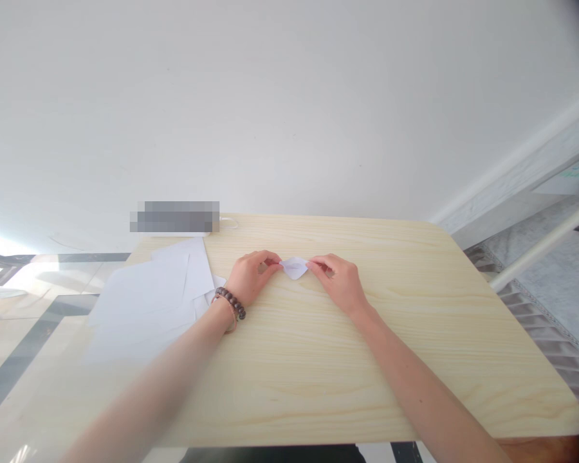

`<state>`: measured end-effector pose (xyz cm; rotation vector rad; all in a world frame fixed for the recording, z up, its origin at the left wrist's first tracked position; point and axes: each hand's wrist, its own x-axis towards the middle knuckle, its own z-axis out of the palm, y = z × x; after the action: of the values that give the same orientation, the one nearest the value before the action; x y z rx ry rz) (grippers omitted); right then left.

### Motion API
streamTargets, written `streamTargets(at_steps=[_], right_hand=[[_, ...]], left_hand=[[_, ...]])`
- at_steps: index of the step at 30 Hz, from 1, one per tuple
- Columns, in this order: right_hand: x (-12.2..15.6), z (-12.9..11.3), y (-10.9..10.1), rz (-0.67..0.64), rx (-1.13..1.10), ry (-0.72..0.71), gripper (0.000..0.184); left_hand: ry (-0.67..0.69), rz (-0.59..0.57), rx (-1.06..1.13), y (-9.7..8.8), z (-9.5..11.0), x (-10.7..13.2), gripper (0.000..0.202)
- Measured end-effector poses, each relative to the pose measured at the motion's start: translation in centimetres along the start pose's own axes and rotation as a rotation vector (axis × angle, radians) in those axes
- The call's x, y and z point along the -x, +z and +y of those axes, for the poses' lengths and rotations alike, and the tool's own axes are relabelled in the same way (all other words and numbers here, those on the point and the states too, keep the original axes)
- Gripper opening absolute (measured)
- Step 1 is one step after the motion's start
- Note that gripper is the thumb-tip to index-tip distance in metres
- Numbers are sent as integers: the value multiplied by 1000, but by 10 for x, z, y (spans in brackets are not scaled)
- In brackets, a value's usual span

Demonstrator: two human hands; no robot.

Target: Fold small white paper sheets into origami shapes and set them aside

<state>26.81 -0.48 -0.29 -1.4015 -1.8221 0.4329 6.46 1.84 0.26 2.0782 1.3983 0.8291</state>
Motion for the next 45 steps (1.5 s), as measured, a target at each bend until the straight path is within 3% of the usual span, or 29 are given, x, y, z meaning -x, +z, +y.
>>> streamTargets(at_steps=[6, 11, 16, 20, 24, 28, 34, 39, 45], right_hand=[[-1, 0, 1, 75, -58, 130, 26], [-8, 18, -12, 150, -65, 212, 31], [-25, 80, -62, 354, 170, 401, 35], [-33, 127, -109, 379, 319, 519, 32], [-35, 153, -147, 373, 383, 579, 31], [-32, 166, -168, 377, 427, 624, 31], [-29, 177, -174, 385, 452, 655, 27], [-27, 177, -170, 453, 496, 623, 34], [-13, 153, -139, 605, 509, 465, 39]], left_hand=[[37, -2, -50, 2, -2, -1, 22], [230, -84, -191, 3, 3, 0, 31], [296, -172, -265, 4, 4, 3, 39], [306, -171, -279, 4, 4, 2, 38], [333, -170, -271, 6, 2, 1, 33], [368, -151, -260, 9, -1, 0, 31], [406, -134, -285, 12, -2, -1, 29], [410, -136, -291, 12, -1, -1, 28], [386, -143, -319, 12, 1, -1, 30]])
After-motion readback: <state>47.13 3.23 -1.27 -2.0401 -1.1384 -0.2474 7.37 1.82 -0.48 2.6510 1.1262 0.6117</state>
